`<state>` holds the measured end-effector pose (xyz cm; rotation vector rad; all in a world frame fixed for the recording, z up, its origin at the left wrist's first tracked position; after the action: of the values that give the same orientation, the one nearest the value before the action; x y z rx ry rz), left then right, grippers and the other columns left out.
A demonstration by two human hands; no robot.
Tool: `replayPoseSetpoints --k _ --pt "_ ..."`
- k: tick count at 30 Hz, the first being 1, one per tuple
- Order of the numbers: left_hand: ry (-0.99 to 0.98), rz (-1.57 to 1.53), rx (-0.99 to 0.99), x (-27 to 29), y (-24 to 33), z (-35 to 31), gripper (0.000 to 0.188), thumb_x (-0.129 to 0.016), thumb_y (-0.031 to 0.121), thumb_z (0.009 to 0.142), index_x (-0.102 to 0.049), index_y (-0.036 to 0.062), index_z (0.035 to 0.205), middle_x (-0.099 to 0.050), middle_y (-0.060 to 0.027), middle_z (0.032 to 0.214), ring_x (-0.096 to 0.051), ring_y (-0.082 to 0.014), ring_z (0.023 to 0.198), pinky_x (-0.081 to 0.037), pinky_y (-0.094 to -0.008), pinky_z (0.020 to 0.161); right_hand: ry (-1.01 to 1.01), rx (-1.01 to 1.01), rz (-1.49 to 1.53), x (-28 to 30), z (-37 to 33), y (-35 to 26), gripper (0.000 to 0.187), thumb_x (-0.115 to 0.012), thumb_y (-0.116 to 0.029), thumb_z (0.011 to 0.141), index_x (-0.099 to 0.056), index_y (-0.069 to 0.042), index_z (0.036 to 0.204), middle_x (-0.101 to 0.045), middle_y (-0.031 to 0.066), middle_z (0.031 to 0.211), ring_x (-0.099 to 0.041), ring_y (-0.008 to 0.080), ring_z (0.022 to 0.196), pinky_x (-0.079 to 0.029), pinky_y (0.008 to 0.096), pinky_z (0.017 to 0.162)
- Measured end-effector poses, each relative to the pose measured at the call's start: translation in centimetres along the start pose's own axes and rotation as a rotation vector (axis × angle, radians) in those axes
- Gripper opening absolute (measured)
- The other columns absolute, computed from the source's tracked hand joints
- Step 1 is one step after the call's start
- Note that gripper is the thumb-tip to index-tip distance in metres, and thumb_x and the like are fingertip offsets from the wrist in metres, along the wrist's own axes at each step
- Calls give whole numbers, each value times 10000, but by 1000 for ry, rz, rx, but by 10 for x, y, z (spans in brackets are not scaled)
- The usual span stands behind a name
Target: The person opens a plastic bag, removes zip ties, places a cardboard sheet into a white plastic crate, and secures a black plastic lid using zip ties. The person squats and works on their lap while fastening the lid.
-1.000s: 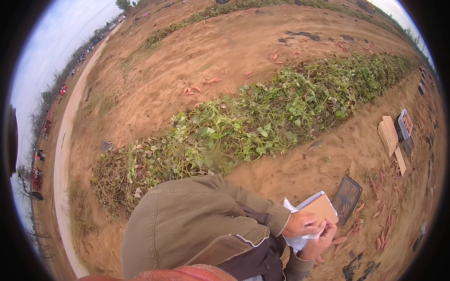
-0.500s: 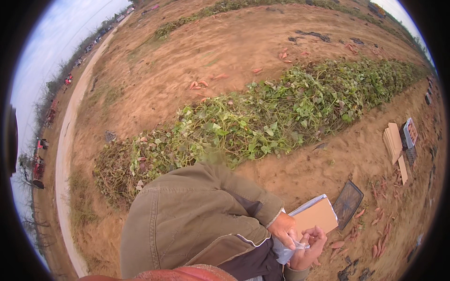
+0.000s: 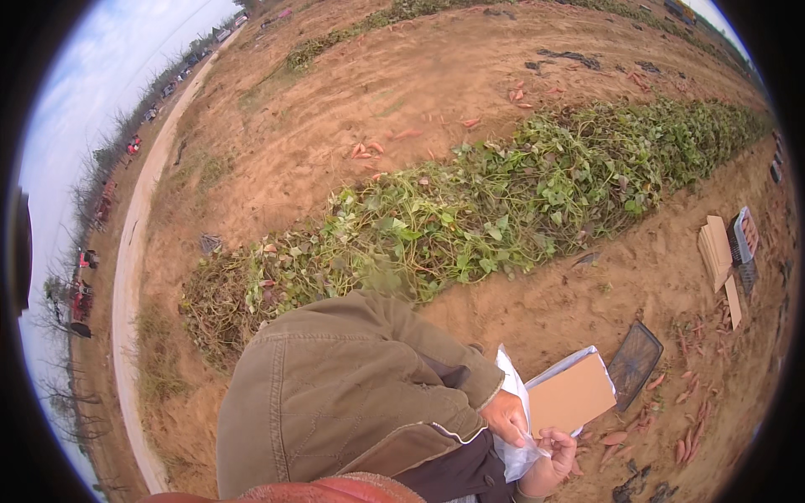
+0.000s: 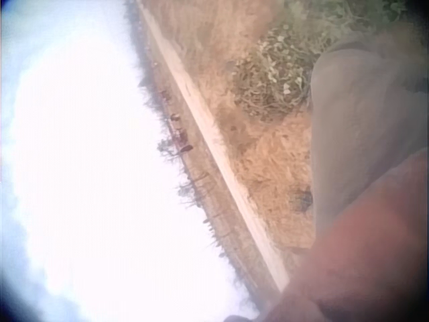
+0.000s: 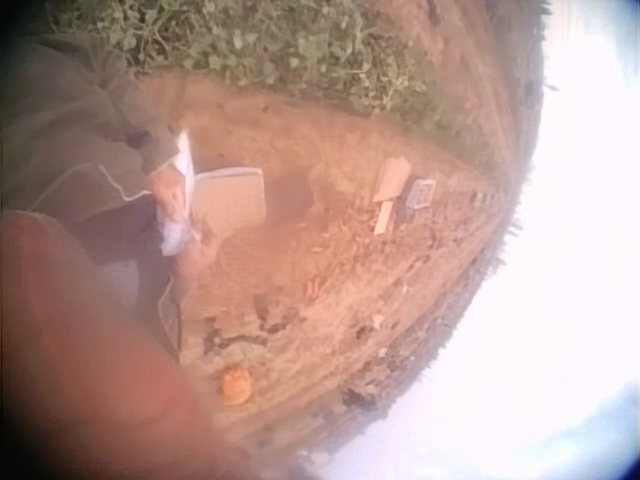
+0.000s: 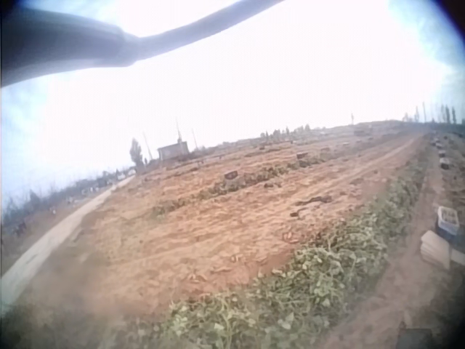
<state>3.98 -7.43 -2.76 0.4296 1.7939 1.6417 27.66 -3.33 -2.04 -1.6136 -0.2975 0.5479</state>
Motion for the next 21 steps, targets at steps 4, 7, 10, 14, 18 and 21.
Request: replayPoseSetpoints --k 4,7,10,14,18,21 --pt "-3 -19 9 -3 -7 5 468 -695 420 1063 -650 38 797 -540 53 702 -488 -62 689 -410 -328 593 -34 18 168 20 -2 16 201 -614 42 1017 -584 -40 1198 -638 100 1127 -604 152 1049 -496 298 954" --pt "-3 -39 25 -6 -9 9 446 -706 401 1059 -656 40 800 -540 53 697 -482 -62 677 -400 -326 582 21 -72 222 33 -4 25 218 -604 43 1023 -582 -48 1220 -643 93 1136 -606 137 1048 -505 276 934" --pt "-17 51 -34 -9 -9 12 518 -586 368 1119 -531 44 720 -457 3 639 -421 -97 648 -381 -365 594 48 -124 239 46 -6 29 261 -593 41 1034 -580 -51 1278 -648 79 1166 -611 119 1045 -523 257 912" --pt "0 73 -47 -11 -7 16 526 -589 380 1117 -538 46 714 -467 -5 632 -432 -108 640 -390 -377 595 140 -107 238 58 -7 34 333 -597 28 1044 -569 -51 1366 -656 61 1197 -626 110 1023 -541 245 894" --pt "12 65 -64 -12 -6 20 469 -645 368 1086 -607 37 756 -508 25 653 -463 -84 649 -397 -358 587 208 -100 274 59 -4 32 350 -607 -1 1057 -549 -47 1399 -662 58 1188 -635 110 979 -546 242 883" --pt "43 66 -70 -12 -6 21 454 -670 365 1070 -626 34 763 -526 40 662 -478 -71 657 -402 -350 587 254 -146 275 57 -3 23 361 -624 -24 1060 -536 -44 1409 -662 56 1174 -623 102 926 -544 247 848"
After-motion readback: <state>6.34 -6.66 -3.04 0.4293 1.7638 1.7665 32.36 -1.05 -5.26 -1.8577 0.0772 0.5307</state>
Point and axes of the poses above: each hand's wrist, its own z-axis towards the middle knuckle, its own x-axis out of the back of the hand, y = z × x, the point moved 1 cm from there along z, towards the middle knuckle
